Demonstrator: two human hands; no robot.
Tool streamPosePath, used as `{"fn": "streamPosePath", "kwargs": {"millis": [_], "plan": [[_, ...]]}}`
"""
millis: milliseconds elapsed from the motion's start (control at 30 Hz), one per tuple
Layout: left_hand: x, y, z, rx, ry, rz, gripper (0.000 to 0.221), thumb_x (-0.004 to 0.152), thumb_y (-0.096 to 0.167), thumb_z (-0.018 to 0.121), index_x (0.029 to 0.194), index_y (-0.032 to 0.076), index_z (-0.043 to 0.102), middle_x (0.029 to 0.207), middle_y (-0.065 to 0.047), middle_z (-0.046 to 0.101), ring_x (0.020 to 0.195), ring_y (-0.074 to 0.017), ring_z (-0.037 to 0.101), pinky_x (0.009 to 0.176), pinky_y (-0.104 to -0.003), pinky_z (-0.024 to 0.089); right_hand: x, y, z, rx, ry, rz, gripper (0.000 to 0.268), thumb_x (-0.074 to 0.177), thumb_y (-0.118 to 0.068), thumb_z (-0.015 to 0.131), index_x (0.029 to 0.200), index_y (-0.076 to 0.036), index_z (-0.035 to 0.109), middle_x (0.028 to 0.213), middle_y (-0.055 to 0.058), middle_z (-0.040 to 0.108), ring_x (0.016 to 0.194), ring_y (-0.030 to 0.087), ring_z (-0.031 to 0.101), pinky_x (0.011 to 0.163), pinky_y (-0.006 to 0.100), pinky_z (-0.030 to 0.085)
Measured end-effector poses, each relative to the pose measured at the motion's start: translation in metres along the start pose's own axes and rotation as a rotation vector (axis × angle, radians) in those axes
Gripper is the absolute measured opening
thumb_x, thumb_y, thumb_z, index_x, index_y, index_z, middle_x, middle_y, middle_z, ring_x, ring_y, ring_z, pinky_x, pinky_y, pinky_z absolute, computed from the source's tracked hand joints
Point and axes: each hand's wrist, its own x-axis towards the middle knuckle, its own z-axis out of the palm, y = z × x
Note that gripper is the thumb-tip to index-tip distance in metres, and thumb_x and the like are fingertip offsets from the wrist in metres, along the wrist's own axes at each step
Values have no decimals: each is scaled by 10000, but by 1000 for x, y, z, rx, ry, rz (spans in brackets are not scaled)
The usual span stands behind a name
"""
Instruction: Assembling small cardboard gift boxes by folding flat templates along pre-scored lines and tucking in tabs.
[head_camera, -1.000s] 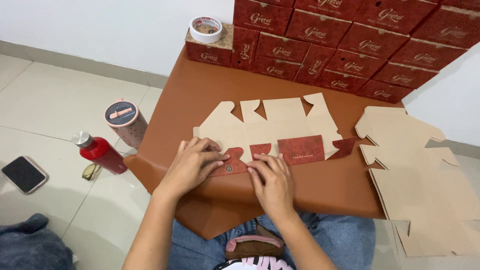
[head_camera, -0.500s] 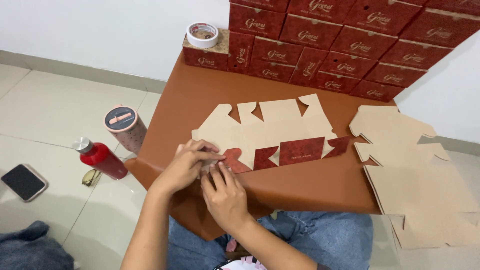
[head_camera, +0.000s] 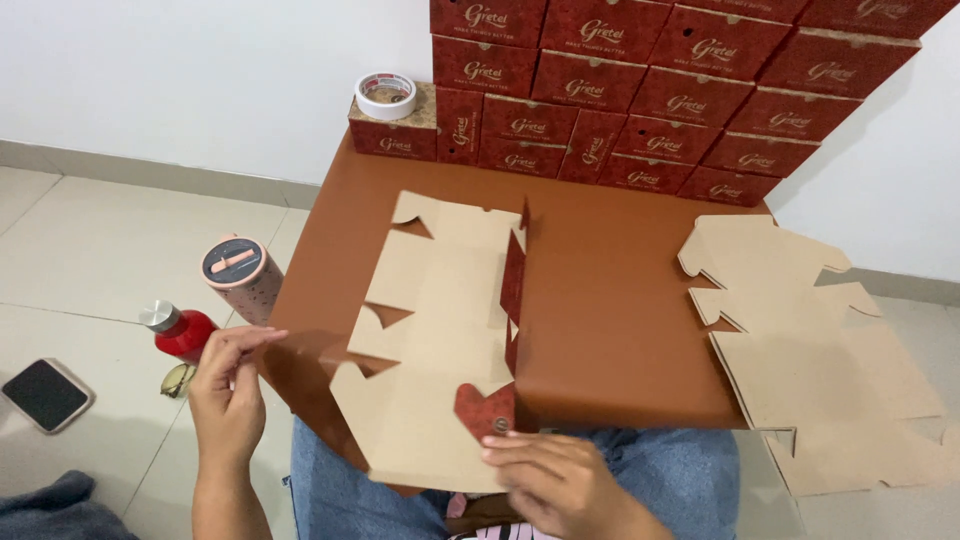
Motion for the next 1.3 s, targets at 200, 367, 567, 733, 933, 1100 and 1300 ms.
{"fn": "streamPosePath", "kwargs": {"millis": [200,367,567,733,933,1100,1300], "plan": [[2,26,28,158,-309,82,556,723,-160,447,1097,110,757,1307,-42,679,1408,-255,496,1180,-450,340,-50,70,-65,-28,76,490,174,653,19,727,756,-121,732,1148,39,811,1206,232,702,1032,412,568],[-4,52,73,235,-562,358,641,617,118,589,1243,177,714,1461,-27,579,1470,-247,376,1241,-503,161,-38,101,-91,-597,132,578,378,796,44,628,1137,-113,666,1480,92,545,1375,260,512,1126,399,453],[-14,60,113,383,-691,509,643,781,396,691,1387,196,609,1484,-54,534,1439,-249,378,1198,-488,159,-31,81,-80,-333,22,671,556,750,23,558,1286,-105,622,1497,90,549,1398,244,496,1137,412,395],[-17,70,124,414,-662,511,632,823,524,683,1324,141,648,1343,-75,608,1315,-280,481,1116,-499,254,-28,90,-73,-293,-5,675,498,842,-242,671,1327,-134,636,1420,43,625,1276,235,581,1058,421,438],[5,88,144,503,-823,449,496,940,529,544,1337,239,611,1060,-3,608,1055,-208,566,1032,-450,340,-19,115,-80,-411,-50,590,234,1005,-226,539,1131,-258,734,1115,-39,761,1093,218,688,892,392,501],[12,110,168,254,-1004,484,357,967,295,591,1281,151,680,1262,-98,657,1186,-257,588,974,-396,392,-8,122,-58,-462,218,697,269,930,-169,693,1193,-157,641,920,62,740,893,257,705,825,398,542],[13,94,182,312,-970,596,304,982,283,570,1207,152,727,1204,-74,674,1125,-234,575,888,-365,395,-4,117,-53,-614,82,514,279,890,-21,616,1065,-192,751,1118,6,720,1167,239,630,983,398,457]]}}
